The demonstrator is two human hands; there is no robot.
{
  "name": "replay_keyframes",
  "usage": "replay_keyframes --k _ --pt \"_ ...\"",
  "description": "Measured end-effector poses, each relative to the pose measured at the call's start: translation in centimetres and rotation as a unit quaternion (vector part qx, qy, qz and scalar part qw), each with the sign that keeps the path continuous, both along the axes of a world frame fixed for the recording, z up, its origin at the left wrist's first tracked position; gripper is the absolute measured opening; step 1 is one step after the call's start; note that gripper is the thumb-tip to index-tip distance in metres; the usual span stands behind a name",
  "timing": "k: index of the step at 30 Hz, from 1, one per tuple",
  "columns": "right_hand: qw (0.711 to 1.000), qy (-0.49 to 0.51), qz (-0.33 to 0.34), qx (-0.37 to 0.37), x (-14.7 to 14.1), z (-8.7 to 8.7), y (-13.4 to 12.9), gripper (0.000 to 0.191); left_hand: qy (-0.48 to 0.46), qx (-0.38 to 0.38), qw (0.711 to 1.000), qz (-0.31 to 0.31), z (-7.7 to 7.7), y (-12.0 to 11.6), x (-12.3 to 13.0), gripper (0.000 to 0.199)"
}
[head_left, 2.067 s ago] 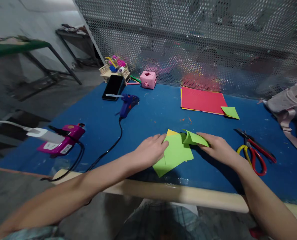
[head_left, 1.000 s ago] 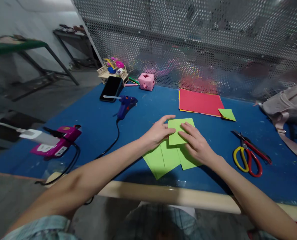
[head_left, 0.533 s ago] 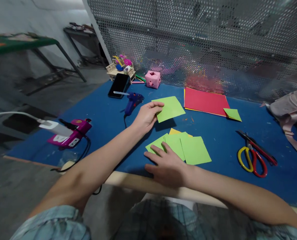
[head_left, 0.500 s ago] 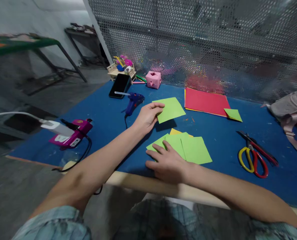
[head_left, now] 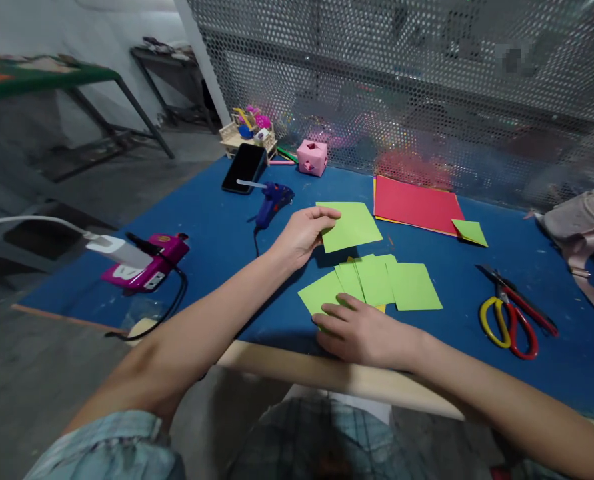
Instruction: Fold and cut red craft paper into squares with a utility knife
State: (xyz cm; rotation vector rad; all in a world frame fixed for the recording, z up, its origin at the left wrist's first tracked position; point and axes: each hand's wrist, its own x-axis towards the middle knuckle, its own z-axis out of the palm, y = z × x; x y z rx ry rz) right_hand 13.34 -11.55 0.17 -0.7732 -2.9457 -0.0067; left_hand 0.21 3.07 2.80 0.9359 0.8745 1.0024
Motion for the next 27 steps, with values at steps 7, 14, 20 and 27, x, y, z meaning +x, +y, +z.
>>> replay_keyframes --k 7,14,20,27 --pt "0.997 -0.062 -0.032 0.011 -0.6 0.2 1.5 0.023 0.010 0.003 1.000 -0.001 0.0 0.1 -0.2 0.014" --pt "0.995 -0.070 -0.069 -0.035 0.1 2.2 1.6 0.026 0.027 0.004 1.000 -0.012 0.3 0.0 -0.6 0.014" --pt "0.994 -0.079 -0.059 0.055 1.0 1.9 -0.1 0.022 0.069 -0.029 0.994 -0.073 0.6 0.3 -1.3 0.020" --pt "0.984 -0.072 -0.151 0.056 1.0 -0.8 2.4 0.023 0.150 -0.075 0.965 -0.200 -0.4 0.2 -1.1 0.032"
